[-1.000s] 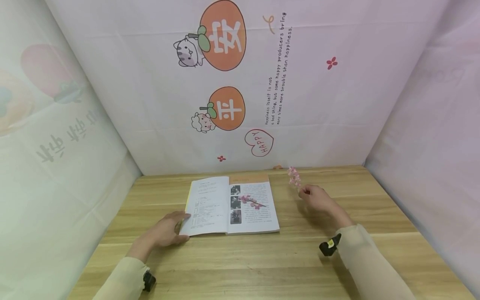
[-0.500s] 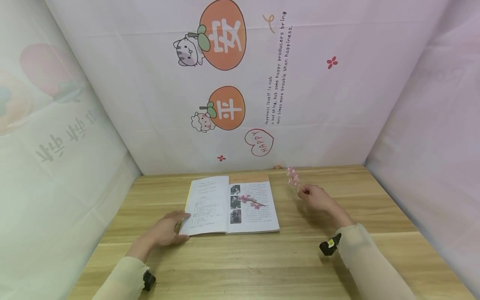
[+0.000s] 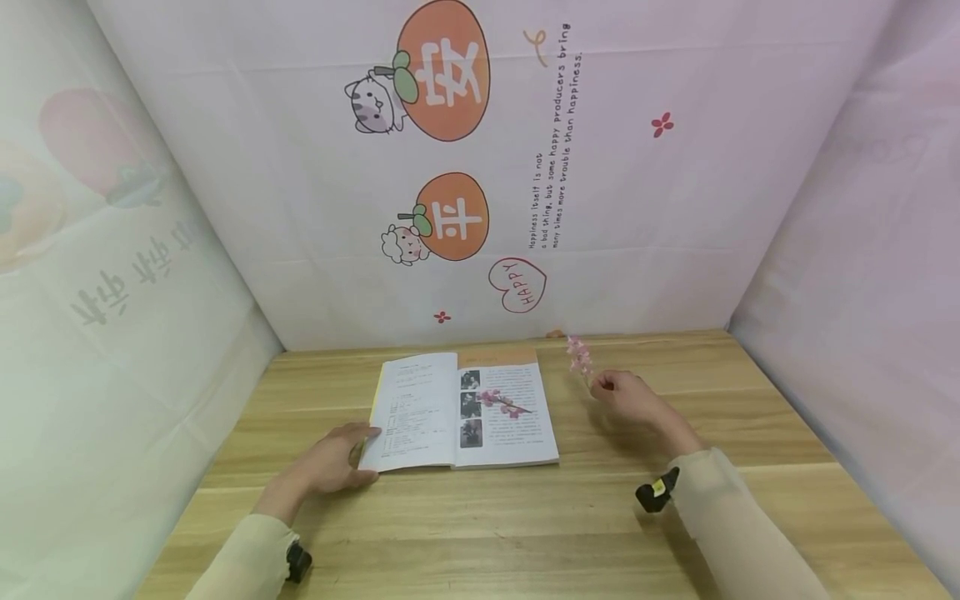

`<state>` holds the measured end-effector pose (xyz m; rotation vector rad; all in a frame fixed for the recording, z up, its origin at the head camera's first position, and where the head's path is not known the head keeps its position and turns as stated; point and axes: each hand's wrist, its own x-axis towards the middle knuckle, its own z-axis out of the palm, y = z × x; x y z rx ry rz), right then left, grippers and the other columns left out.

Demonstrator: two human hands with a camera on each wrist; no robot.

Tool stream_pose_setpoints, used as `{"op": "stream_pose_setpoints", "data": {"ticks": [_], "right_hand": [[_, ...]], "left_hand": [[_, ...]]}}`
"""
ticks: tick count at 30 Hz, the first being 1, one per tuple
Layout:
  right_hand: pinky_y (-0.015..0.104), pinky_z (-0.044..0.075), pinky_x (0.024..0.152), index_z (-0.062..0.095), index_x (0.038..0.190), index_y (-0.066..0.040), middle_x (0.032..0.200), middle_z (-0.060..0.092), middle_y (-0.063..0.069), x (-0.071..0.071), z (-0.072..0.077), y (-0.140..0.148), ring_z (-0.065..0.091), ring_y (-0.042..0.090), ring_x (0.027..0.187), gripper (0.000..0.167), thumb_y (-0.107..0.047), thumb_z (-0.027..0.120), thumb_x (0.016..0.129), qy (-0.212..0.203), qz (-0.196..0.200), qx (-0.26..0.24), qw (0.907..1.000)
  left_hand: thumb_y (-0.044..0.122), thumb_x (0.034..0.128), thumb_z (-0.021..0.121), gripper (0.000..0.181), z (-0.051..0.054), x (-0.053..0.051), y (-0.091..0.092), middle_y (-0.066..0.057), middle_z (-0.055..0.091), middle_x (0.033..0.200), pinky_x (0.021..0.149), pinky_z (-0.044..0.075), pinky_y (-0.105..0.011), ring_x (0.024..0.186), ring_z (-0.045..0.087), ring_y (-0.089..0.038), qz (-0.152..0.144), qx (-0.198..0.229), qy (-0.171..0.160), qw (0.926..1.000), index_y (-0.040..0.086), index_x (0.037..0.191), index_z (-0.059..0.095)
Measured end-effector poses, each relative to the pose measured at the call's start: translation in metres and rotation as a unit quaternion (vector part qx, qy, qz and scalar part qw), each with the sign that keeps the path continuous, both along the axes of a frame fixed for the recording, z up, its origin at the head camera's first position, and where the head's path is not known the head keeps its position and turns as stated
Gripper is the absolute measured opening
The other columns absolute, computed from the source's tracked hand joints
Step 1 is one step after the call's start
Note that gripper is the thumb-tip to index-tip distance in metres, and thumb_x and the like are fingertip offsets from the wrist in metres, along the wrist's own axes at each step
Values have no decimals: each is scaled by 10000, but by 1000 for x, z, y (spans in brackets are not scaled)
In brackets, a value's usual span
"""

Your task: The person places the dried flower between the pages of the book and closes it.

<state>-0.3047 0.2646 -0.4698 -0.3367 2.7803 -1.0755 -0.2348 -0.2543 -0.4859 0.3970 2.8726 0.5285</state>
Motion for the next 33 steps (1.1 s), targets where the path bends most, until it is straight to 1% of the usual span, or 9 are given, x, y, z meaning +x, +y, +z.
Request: {"op": "stream_pose_setpoints", "data": {"ticks": [2, 6, 11, 20, 27, 33], "right_hand": [[283, 437, 639, 641, 1001, 8, 828, 597, 71, -1, 0, -1, 504, 164, 704, 253, -204, 502, 1009, 45, 30, 21, 10000], [281, 425, 640, 636, 966, -23, 827, 592, 66, -1, -1, -2, 497, 157, 709, 225, -204, 510, 1012, 71, 94, 30, 9999], [273, 412, 623, 615, 944, -41, 788, 547, 28, 0, -1, -3, 480, 152, 690, 220, -212, 503, 1024, 11, 127, 17, 9999], [266, 419, 623, 620, 983, -12, 797, 554, 33, 2, 2, -9, 486, 152, 696, 258, -229, 490, 1033, -48, 122, -21, 9999], [265, 405, 587, 593, 939, -10, 752, 500, 4, 3, 3, -14, 467, 149, 680, 265, -238, 494, 1030, -85, 48, -82, 9999], [264, 411, 596, 607, 968, 13, 754, 504, 3, 2, 3, -15, 467, 154, 690, 268, -227, 504, 1028, -59, 67, -131, 9999]], "left_hand": [[374, 824, 802, 762, 0, 0, 0, -191, 402, 1568, 1174, 339, -594, 1448, 364, -430, 7, -5, 2, 10000, 128, 1473, 489], [381, 822, 802, 764, -2, 0, -1, -184, 399, 1571, 1174, 340, -593, 1451, 361, -426, 3, -33, -10, 10000, 132, 1474, 488], [379, 823, 801, 762, -3, 0, -1, -187, 397, 1572, 1176, 337, -592, 1454, 356, -425, 1, -42, -2, 10000, 133, 1473, 489], [374, 825, 802, 763, -1, 0, -1, -185, 396, 1573, 1178, 333, -596, 1452, 356, -432, 12, -15, 1, 10000, 134, 1477, 486], [362, 829, 802, 758, -2, 0, -1, -190, 395, 1572, 1176, 336, -595, 1450, 357, -433, -10, -33, 8, 10000, 128, 1477, 485], [357, 833, 797, 750, -1, 1, -1, -192, 398, 1569, 1175, 338, -592, 1449, 359, -434, -19, -9, 33, 10000, 126, 1475, 486]]}}
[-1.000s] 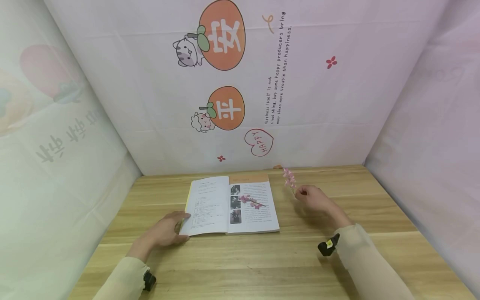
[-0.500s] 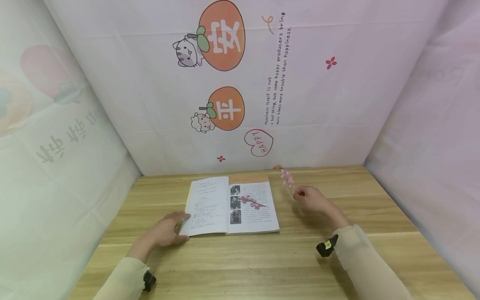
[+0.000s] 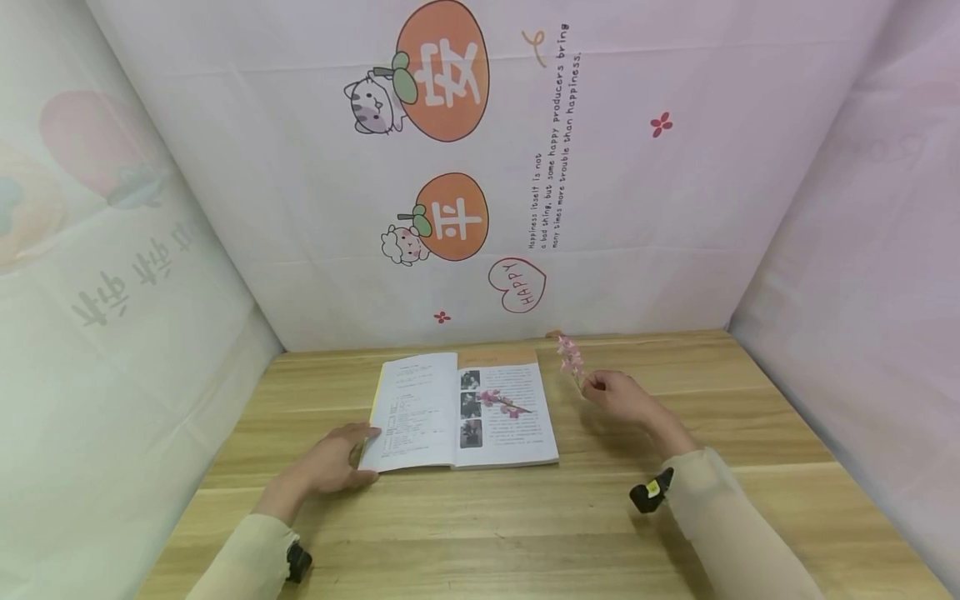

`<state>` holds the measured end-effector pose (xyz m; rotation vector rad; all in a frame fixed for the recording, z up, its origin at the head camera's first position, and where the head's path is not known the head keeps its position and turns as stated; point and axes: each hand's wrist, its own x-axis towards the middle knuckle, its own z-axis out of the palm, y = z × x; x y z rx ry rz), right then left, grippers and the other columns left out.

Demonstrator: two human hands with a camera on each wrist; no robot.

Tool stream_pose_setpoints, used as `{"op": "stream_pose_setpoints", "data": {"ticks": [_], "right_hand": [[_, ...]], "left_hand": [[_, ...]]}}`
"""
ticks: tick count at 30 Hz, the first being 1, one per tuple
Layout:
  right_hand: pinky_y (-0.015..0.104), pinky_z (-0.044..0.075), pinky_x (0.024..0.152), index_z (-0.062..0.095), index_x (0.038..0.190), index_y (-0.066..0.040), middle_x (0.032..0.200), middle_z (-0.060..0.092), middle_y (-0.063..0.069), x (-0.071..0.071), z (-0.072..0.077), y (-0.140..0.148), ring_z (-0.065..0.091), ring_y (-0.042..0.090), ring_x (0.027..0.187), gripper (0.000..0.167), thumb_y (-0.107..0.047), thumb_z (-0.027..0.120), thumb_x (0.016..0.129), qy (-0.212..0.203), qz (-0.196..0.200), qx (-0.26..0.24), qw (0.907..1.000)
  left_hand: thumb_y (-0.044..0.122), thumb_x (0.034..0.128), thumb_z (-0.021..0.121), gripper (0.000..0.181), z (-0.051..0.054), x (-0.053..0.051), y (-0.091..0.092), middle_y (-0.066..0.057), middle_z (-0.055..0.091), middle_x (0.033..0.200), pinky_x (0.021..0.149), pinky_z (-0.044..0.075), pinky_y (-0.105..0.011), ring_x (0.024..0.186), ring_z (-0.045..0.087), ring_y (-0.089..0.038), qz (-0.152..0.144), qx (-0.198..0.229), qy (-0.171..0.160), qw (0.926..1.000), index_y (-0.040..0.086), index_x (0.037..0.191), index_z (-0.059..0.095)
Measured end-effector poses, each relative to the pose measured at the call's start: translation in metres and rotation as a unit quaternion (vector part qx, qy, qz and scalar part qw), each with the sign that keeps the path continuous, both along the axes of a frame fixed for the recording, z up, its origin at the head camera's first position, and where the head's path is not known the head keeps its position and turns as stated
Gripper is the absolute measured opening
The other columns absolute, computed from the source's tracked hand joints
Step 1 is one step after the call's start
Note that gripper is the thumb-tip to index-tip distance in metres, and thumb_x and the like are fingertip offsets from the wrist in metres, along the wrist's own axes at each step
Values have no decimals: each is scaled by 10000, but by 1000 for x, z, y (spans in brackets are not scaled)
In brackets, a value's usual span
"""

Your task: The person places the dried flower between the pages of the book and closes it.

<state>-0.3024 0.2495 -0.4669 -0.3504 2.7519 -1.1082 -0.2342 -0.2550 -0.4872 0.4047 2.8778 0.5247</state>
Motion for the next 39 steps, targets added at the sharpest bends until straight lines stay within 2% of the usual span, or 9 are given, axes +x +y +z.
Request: {"op": "stream_pose_setpoints", "data": {"ticks": [9, 19, 39], "right_hand": [[262, 395, 578, 564, 857, -62, 725, 474, -9, 2, 3, -4, 450, 141, 667, 235, -225, 513, 1018, 71, 123, -120, 9998], [262, 399, 594, 614, 963, 25, 766, 512, 12, 2, 5, -7, 462, 155, 699, 254, -206, 523, 1019, 106, 185, -153, 9997], [254, 396, 592, 615, 942, -20, 764, 517, 2, 3, 9, -14, 464, 146, 693, 218, -206, 525, 1012, 53, 221, -116, 9997]], "left_hand": [[355, 834, 796, 752, 1, 0, 0, -190, 396, 1572, 1177, 330, -600, 1453, 352, -436, 1, 26, -19, 10000, 129, 1478, 482], [351, 829, 803, 753, 1, -1, 0, -185, 402, 1568, 1174, 338, -596, 1449, 360, -432, 6, 38, -29, 10000, 131, 1475, 487], [342, 830, 801, 746, 0, -1, 0, -186, 407, 1564, 1173, 340, -595, 1446, 365, -431, -7, 57, -18, 10000, 124, 1472, 490]]}}
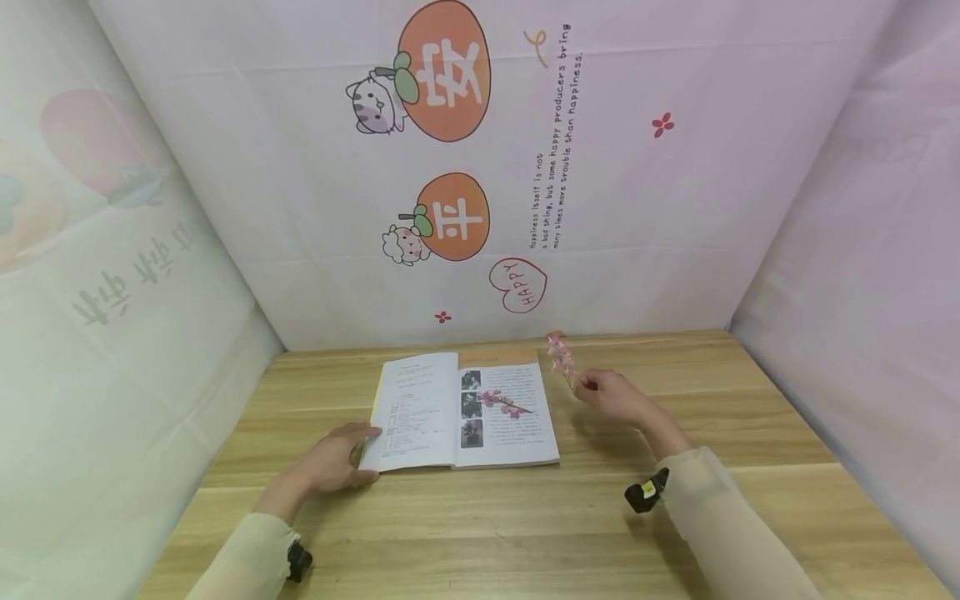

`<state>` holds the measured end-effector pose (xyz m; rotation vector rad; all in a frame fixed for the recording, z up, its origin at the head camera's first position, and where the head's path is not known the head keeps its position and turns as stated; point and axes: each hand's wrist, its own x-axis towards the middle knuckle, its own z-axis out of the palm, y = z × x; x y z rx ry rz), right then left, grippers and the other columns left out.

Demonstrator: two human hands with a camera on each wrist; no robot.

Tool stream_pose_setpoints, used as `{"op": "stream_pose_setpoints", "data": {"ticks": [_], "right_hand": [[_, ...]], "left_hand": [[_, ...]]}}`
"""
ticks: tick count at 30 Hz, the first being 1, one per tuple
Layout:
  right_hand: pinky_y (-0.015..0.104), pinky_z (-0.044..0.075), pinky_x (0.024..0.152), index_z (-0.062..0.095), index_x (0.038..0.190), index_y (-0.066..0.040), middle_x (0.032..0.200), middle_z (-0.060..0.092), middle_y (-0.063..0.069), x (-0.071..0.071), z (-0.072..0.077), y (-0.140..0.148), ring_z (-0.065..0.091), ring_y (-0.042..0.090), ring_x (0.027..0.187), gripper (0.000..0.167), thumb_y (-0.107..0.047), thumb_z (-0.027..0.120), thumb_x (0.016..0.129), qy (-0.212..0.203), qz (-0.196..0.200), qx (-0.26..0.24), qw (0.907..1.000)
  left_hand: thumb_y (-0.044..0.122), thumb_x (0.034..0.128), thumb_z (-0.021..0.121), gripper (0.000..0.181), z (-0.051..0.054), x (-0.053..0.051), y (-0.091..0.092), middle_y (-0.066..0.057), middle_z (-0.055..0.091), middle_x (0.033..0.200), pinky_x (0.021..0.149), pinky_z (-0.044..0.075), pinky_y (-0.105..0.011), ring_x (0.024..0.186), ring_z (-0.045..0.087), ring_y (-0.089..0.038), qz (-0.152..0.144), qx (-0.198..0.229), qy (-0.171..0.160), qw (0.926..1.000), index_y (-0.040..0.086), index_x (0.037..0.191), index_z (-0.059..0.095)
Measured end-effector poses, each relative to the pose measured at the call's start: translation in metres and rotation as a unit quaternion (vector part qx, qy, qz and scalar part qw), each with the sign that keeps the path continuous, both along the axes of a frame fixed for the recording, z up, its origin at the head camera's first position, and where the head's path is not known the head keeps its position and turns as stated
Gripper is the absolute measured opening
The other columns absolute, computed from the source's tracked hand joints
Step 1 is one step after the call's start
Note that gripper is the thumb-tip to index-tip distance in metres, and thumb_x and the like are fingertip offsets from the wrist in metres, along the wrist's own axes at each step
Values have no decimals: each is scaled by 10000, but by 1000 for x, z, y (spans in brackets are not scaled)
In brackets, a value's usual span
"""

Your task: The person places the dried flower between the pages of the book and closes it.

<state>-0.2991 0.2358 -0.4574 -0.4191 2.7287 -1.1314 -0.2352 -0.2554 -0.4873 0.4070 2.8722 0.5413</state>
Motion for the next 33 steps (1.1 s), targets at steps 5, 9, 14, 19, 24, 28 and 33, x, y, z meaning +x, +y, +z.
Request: {"op": "stream_pose_setpoints", "data": {"ticks": [5, 9, 14, 19, 24, 28, 33], "right_hand": [[251, 395, 580, 606, 932, -22, 753, 509, 2, 2, 1, -2, 458, 144, 676, 216, -202, 520, 1016, -87, 17, -35, 10000], [256, 386, 578, 599, 921, -23, 747, 498, 1, 2, 2, -2, 448, 146, 672, 216, -199, 520, 1018, -32, 27, 2, 10000], [274, 384, 611, 602, 909, -36, 769, 510, 9, 0, 2, -3, 454, 150, 702, 224, -213, 524, 1023, 88, 81, 54, 9999], [275, 397, 621, 607, 897, -53, 773, 523, 15, 0, 3, -4, 463, 153, 707, 209, -206, 532, 1019, 91, 71, 68, 9999], [263, 396, 614, 604, 884, -73, 764, 519, 5, 1, 4, -5, 465, 143, 700, 205, -216, 539, 1015, 68, 19, 117, 9999], [263, 390, 598, 590, 868, -86, 751, 507, 2, 1, 5, -7, 459, 143, 687, 212, -226, 532, 1017, 101, 67, 146, 9998], [267, 400, 600, 598, 884, -86, 759, 518, 8, 1, 6, -9, 468, 155, 693, 197, -216, 531, 1016, 83, 71, 124, 9999]], "left_hand": [[339, 832, 799, 746, 0, 0, 0, -184, 405, 1566, 1172, 341, -594, 1446, 364, -430, -5, 11, -6, 10000, 120, 1473, 489], [343, 831, 798, 747, 0, 0, 0, -181, 403, 1568, 1171, 342, -593, 1448, 363, -427, -4, 16, -1, 10000, 120, 1473, 489], [358, 829, 800, 754, -1, 0, 0, -178, 418, 1559, 1173, 351, -576, 1442, 381, -416, 3, -64, 60, 10000, 125, 1474, 488], [365, 824, 804, 757, -2, -1, -1, -175, 423, 1557, 1174, 355, -567, 1437, 391, -410, 12, -118, 97, 9999, 133, 1473, 489], [375, 821, 804, 761, -3, -1, -1, -175, 426, 1555, 1171, 361, -565, 1433, 397, -408, 12, -135, 102, 9999, 137, 1472, 490], [383, 825, 800, 766, -3, -1, -1, -171, 413, 1566, 1177, 353, -565, 1441, 387, -406, 29, -132, 49, 9999, 149, 1481, 480], [387, 827, 798, 770, -4, -1, -2, -169, 406, 1570, 1178, 352, -564, 1444, 383, -405, 41, -128, 28, 9999, 156, 1486, 474]]}}
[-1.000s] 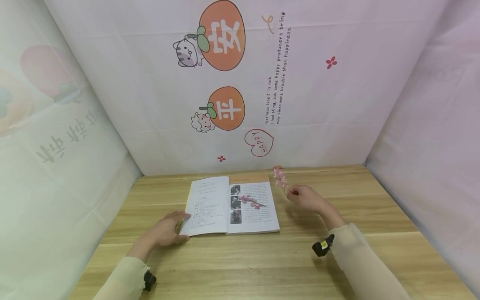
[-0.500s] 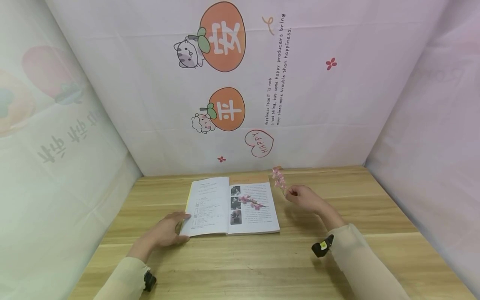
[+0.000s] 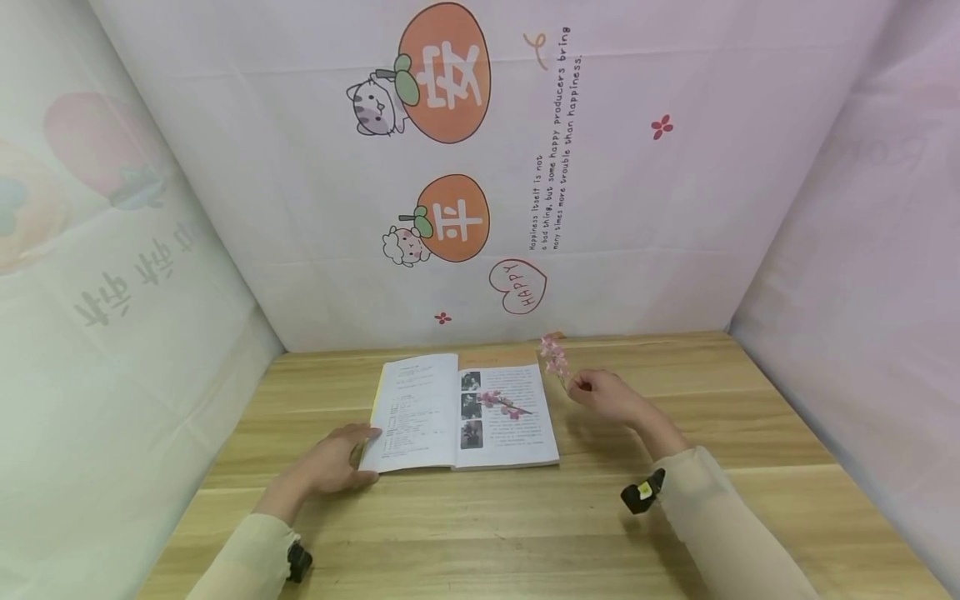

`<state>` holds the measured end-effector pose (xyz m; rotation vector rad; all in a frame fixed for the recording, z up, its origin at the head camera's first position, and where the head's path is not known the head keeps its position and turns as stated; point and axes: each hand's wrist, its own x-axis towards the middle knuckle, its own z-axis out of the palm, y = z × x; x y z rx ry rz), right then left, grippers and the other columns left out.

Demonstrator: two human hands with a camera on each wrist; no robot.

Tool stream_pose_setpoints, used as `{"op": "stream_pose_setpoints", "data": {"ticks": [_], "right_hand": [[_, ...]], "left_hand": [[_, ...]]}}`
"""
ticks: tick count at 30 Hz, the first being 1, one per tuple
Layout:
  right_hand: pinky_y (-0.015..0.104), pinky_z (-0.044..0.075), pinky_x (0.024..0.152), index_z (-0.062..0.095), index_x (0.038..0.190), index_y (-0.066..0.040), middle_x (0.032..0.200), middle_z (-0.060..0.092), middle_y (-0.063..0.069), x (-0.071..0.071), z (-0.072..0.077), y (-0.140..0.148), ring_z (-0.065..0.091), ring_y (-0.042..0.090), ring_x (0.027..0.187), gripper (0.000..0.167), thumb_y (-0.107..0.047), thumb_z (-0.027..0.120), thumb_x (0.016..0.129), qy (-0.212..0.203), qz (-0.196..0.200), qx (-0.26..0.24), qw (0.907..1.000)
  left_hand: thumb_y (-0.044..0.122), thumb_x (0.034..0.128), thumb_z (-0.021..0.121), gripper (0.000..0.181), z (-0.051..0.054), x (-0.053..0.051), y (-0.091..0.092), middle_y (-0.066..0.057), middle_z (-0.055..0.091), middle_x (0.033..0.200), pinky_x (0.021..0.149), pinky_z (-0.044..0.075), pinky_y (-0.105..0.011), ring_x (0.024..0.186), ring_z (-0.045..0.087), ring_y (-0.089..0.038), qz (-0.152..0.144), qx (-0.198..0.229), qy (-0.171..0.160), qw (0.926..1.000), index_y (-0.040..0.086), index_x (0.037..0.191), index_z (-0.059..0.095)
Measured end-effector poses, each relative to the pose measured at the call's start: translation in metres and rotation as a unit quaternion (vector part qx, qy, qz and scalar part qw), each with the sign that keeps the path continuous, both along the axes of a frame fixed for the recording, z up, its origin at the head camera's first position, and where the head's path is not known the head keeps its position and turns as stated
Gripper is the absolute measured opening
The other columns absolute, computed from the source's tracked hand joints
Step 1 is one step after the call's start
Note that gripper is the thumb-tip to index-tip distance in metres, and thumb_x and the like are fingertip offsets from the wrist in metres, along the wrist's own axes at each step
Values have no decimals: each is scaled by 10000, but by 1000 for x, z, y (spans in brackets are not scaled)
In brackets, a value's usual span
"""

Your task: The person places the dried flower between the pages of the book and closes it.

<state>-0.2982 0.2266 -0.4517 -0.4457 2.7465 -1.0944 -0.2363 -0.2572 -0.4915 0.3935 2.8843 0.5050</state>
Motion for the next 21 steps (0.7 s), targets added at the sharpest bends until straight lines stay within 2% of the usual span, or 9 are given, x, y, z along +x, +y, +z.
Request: {"op": "stream_pose_setpoints", "data": {"ticks": [12, 21], "right_hand": [[266, 381, 588, 544, 817, -96, 721, 479, -4, 3, 5, -4, 445, 142, 665, 248, -233, 522, 1022, 40, 32, 137, 9999], [264, 383, 593, 551, 825, -88, 727, 485, -1, 3, 7, -10, 451, 147, 668, 219, -203, 537, 1011, 33, 66, 87, 9999]], "left_hand": [[379, 827, 800, 769, 2, 0, 0, -183, 403, 1567, 1176, 349, -574, 1442, 380, -416, -26, 34, 11, 10000, 142, 1483, 476], [382, 828, 798, 764, 0, 0, 0, -180, 405, 1567, 1171, 359, -569, 1441, 384, -411, -33, -12, 24, 10000, 145, 1480, 479]]}}
